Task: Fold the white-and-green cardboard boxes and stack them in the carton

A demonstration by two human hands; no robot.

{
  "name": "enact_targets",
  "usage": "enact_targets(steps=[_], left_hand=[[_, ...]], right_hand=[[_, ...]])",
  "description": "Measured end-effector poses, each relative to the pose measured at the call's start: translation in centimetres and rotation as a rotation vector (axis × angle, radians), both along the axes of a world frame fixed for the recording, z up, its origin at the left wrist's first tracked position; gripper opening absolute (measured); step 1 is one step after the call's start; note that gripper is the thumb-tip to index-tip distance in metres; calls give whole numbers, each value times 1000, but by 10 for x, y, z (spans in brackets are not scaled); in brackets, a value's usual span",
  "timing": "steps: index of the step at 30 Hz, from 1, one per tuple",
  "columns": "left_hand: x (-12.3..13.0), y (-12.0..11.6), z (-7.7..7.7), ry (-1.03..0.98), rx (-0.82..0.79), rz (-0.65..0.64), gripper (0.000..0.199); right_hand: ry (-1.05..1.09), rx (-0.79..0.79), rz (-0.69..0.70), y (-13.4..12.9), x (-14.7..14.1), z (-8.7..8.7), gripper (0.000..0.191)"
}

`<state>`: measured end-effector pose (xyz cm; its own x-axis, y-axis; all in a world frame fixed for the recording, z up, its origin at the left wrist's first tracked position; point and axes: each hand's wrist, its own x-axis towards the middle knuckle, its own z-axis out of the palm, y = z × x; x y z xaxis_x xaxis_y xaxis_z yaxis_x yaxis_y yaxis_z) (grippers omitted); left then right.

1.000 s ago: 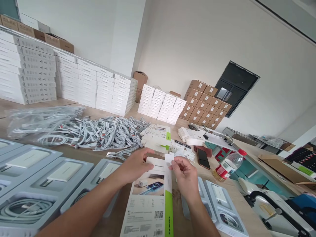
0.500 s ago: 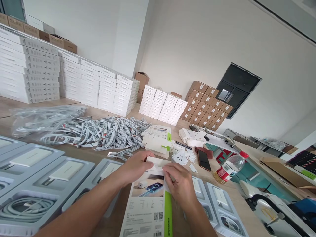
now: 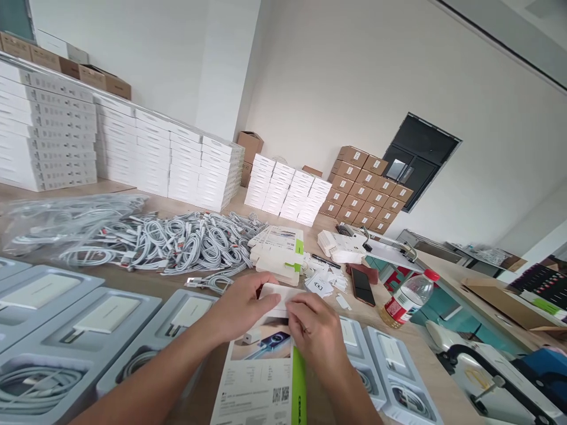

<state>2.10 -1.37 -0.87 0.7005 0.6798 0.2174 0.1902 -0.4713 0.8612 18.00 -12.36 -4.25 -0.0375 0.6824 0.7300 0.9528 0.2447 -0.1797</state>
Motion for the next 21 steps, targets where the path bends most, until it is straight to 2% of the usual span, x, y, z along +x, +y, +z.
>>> enact_targets(steps=[6,9,11,14,16,21], left_hand=[[0,4,-4,-29,-120,-22,19],[0,8,-7,-57,-159,-34,21],[-1,9,-8,-65,-160,-46,24],[-3,7,-5,-66,-130,-50,24],[-4,4,-2,-66,-131,-54,27],[-3,0,2,-73,-117,-53,30]], right_hand=[[332,47,8,2,9,1,19],[596,-4,1,3,18,2,45],[800,-113,89,4,22,2,56],[1024,-225,273,5,22,3,54],[1083,-226,310,5,20,4,52],[1133,-193,305,4,17,6,46]])
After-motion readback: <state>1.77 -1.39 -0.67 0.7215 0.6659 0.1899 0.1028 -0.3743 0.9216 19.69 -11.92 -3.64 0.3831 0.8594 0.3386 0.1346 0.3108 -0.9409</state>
